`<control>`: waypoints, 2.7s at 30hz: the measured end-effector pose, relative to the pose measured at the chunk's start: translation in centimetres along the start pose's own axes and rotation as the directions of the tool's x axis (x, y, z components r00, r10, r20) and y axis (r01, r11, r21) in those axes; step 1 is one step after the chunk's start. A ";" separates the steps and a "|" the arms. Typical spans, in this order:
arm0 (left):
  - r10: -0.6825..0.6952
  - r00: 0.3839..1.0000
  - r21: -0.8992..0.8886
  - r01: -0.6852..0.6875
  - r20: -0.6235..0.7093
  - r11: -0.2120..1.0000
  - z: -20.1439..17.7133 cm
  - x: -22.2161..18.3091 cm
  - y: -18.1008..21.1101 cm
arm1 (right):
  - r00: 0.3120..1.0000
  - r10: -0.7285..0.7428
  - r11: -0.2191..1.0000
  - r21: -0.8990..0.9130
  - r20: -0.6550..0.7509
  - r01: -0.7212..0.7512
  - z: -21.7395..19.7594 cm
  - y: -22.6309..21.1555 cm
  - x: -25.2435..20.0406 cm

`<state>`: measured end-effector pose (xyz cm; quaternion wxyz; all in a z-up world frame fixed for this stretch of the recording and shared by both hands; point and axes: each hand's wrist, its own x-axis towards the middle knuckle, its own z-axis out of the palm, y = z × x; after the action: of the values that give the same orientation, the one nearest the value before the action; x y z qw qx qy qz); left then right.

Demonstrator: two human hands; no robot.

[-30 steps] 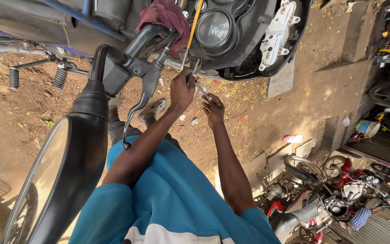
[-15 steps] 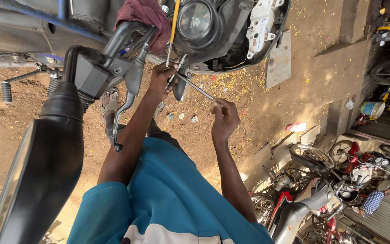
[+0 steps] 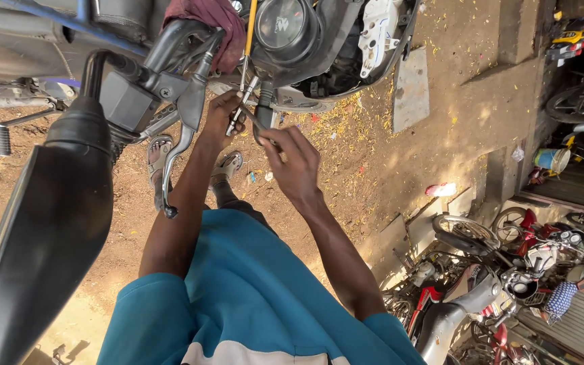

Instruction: The recorder is using tools to remove and reattach components of a motorcycle fairing and headlight assembly.

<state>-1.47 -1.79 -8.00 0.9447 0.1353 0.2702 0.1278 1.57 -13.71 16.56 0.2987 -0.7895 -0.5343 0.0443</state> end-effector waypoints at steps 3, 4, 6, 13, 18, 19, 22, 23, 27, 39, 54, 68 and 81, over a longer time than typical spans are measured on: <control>0.078 0.994 0.143 -0.066 -0.078 0.987 0.4 -2.9 0.2 | 0.987 0.150 0.988 0.056 -0.055 -0.147 -0.7 4.3 -4.9; 0.146 0.981 0.234 -0.114 -0.126 0.965 0.6 -3.9 0.0 | 0.937 0.340 0.937 0.111 -0.083 -0.330 -0.9 5.4 -6.2; 0.222 0.959 0.324 -0.156 -0.176 0.933 1.5 -5.3 -0.1 | 0.853 0.515 0.851 0.172 -0.088 -0.497 -0.4 7.9 -8.5; 0.599 0.800 0.809 -0.364 0.019 0.460 4.4 -4.2 -0.1 | 0.470 0.873 0.301 0.611 0.132 -0.732 3.5 13.9 -11.2; 0.576 0.817 0.828 -0.303 -0.029 0.471 6.4 -4.2 1.1 | 0.437 0.878 0.205 0.675 0.193 -0.709 5.5 15.9 -11.0; 0.580 0.812 0.840 -0.276 -0.057 0.468 6.4 -3.8 0.9 | 0.445 0.873 0.201 0.687 0.198 -0.699 5.7 16.4 -11.0; 0.600 0.795 0.848 -0.257 -0.086 0.464 6.5 -2.9 0.6 | 0.429 0.876 0.164 0.697 0.223 -0.698 6.3 17.2 -10.5; 0.612 0.786 0.846 -0.265 -0.088 0.462 6.6 -2.8 0.5 | 0.400 0.884 0.129 0.696 0.242 -0.706 6.4 17.4 -10.4; 0.624 0.777 0.861 -0.258 -0.084 0.437 6.7 -2.8 0.3 | 0.401 0.875 0.113 0.691 0.272 -0.714 7.7 19.0 -10.7; 0.681 0.732 0.853 -0.350 -0.009 0.387 4.8 -0.8 -0.5 | 0.393 0.867 0.083 0.689 0.306 -0.720 8.6 20.3 -10.0; 0.094 0.990 0.086 -0.103 0.107 0.991 -2.0 4.1 -1.0 | 0.868 0.453 0.874 0.291 -0.201 -0.389 4.6 2.6 -3.5; 0.450 0.801 0.774 -0.554 0.395 0.307 -2.9 -0.7 -1.9 | 0.783 0.617 0.663 0.591 -0.082 -0.460 1.7 4.1 -8.2; 0.647 0.758 0.764 -0.373 -0.077 0.527 7.6 5.9 -3.1 | 0.824 0.499 0.797 0.517 -0.268 -0.314 -2.5 6.2 -14.1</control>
<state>8.03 -4.21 -5.53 0.6696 0.5362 0.4088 0.3114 1.59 -28.54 11.88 0.5565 -0.7884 -0.2518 0.0726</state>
